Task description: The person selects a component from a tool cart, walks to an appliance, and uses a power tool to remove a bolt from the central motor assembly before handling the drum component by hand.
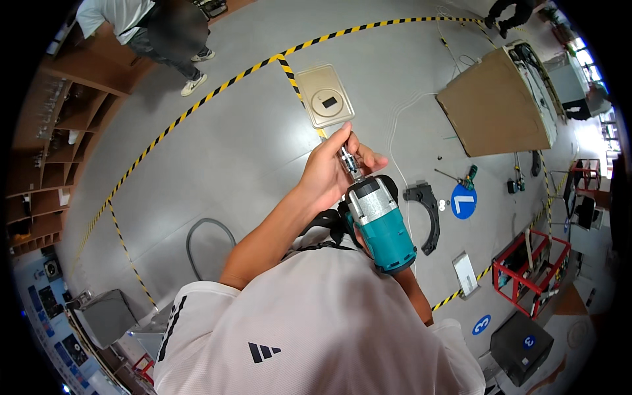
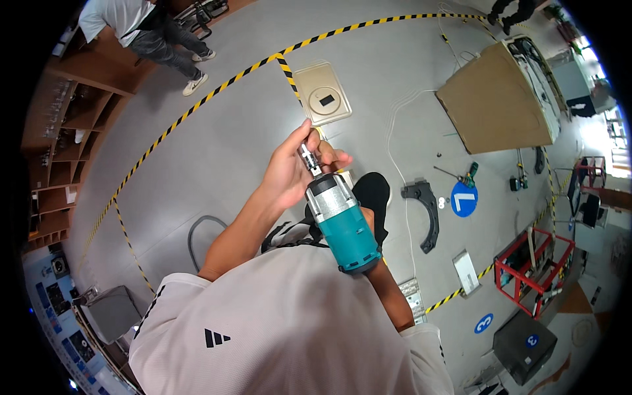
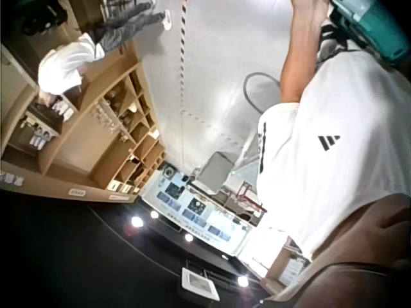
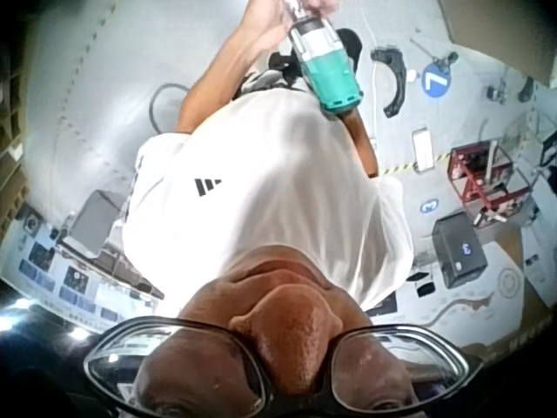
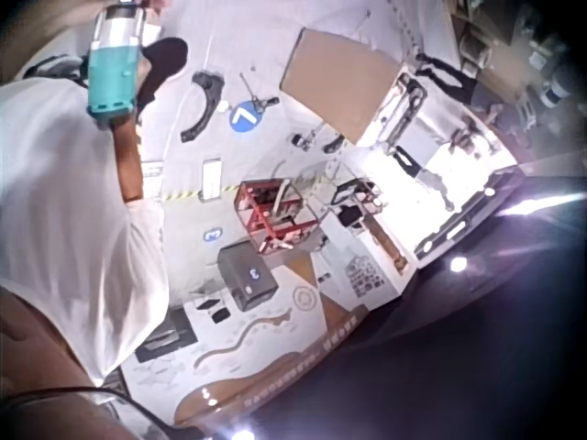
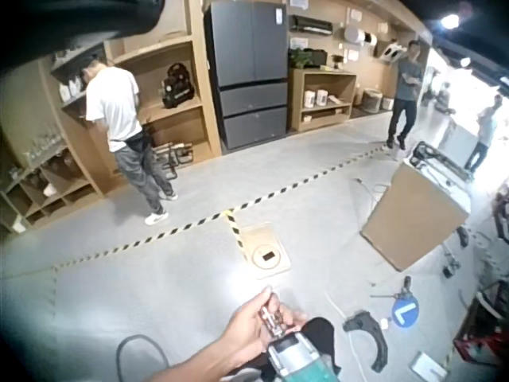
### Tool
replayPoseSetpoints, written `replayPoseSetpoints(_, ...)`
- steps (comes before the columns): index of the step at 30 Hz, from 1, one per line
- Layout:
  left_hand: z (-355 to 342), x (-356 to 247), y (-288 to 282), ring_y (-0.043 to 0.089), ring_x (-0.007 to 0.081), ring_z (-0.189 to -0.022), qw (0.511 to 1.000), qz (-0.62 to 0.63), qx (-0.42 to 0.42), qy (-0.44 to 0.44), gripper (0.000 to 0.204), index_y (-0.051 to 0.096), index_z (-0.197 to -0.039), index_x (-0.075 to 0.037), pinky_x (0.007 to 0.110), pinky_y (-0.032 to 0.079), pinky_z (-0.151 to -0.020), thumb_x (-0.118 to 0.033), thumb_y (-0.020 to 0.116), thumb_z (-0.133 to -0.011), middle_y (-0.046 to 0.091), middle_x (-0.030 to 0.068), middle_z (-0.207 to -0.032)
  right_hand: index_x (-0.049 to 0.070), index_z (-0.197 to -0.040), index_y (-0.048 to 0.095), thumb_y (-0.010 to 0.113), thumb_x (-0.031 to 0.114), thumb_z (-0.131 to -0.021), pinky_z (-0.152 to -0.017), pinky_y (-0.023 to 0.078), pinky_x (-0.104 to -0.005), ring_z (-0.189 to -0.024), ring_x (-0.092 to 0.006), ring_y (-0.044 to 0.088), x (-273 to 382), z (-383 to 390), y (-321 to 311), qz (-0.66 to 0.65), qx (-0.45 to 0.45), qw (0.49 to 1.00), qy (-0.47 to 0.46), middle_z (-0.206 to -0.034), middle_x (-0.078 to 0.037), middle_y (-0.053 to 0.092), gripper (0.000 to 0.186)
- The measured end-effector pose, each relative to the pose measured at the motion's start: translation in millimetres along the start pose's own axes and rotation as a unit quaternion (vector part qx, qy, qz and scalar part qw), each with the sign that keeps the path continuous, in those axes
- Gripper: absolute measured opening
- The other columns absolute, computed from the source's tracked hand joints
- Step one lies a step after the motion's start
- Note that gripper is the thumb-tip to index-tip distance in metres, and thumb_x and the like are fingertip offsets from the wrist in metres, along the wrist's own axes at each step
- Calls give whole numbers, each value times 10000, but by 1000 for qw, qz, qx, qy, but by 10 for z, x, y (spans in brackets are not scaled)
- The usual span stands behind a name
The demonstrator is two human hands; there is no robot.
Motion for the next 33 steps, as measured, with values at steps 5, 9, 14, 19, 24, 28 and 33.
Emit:
replayPoseSetpoints(5, -956, -226, 172, 609, 232, -694, 997, -34, -32, 66, 347, 366, -623, -145, 433, 429, -909, -293, 335, -935, 468, 62, -460, 4, -731, 595, 654, 84, -697, -475, 438, -225, -556, -77, 564, -289, -919, -419, -53, -18, 997, 58, -638, -21, 604, 105)
replayPoseSetpoints(9, -1939, -289, 540, 597, 244, -578, 987, -95, -22, 128, 346, 348, -623, -143, 453, 413, -932, -291, 325, -934, 449, 78, -428, -3, -749, 597, 634, 100, -724, -479, 435, -223, -555, -63, 546, -953, -1523, -926, -83, 11, 996, 11, -640, -15, 596, 112)
replayPoseSetpoints(14, -2923, -394, 1222, 618, 283, -613, 978, -170, -54, 112, 362, 338, -622, -119, 459, 428, -910, -304, 332, -933, 503, 130, -466, 29, -811, 549, 565, 337, -819, -509, 441, -234, -579, -89, 536, -1306, -2326, -1887, -162, 7, 980, 115, -645, 1, 563, 308)
replayPoseSetpoints(19, -3814, -443, 1725, 634, 300, -711, 989, -116, -65, 69, 338, 391, -661, -101, 438, 447, -869, -319, 381, -919, 575, 142, -572, 53, -675, 544, 639, 222, -738, -492, 437, -272, -524, -137, 526, -1603, -2887, -2664, 2, 3, 998, 61, -573, -18, 538, 203)
replayPoseSetpoints(24, -4638, -578, 2136, 629, 240, -657, 994, 105, 30, -22, 392, 459, -561, -124, 418, 451, -872, -303, 393, -904, 560, 69, -533, 77, -780, 593, 633, 198, -728, -528, 439, -349, -585, -235, 555, -1805, -3558, -3310, 34, -46, 996, 72, -683, -94, 579, 138)
replayPoseSetpoints(28, -5340, -781, 2315, 584, 211, -614, 995, 99, -1, -31, 366, 444, -555, -141, 410, 450, -855, -281, 411, -892, 519, 50, -503, 74, -812, 612, 688, 171, -698, -540, 477, -316, -607, -213, 590, -2090, -4032, -3526, -85, -104, 989, 64, -716, -68, 615, 167)
replayPoseSetpoints(33, -6264, -1079, 2339, 572, 208, -607, 994, 83, -14, -76, 354, 393, -550, -150, 421, 450, -863, -271, 434, -880, 468, 38, -472, 57, -848, 600, 718, 169, -681, -585, 478, -322, -662, -210, 590, -2455, -4753, -3722, -117, -128, 973, 151, -751, -67, 612, 233)
Point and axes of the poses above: each hand's wrist, its own z-axis away from the middle knuckle, its own y-axis out of the palm, x = y × z, the point moved 4 cm from there along -z, towards the middle knuckle
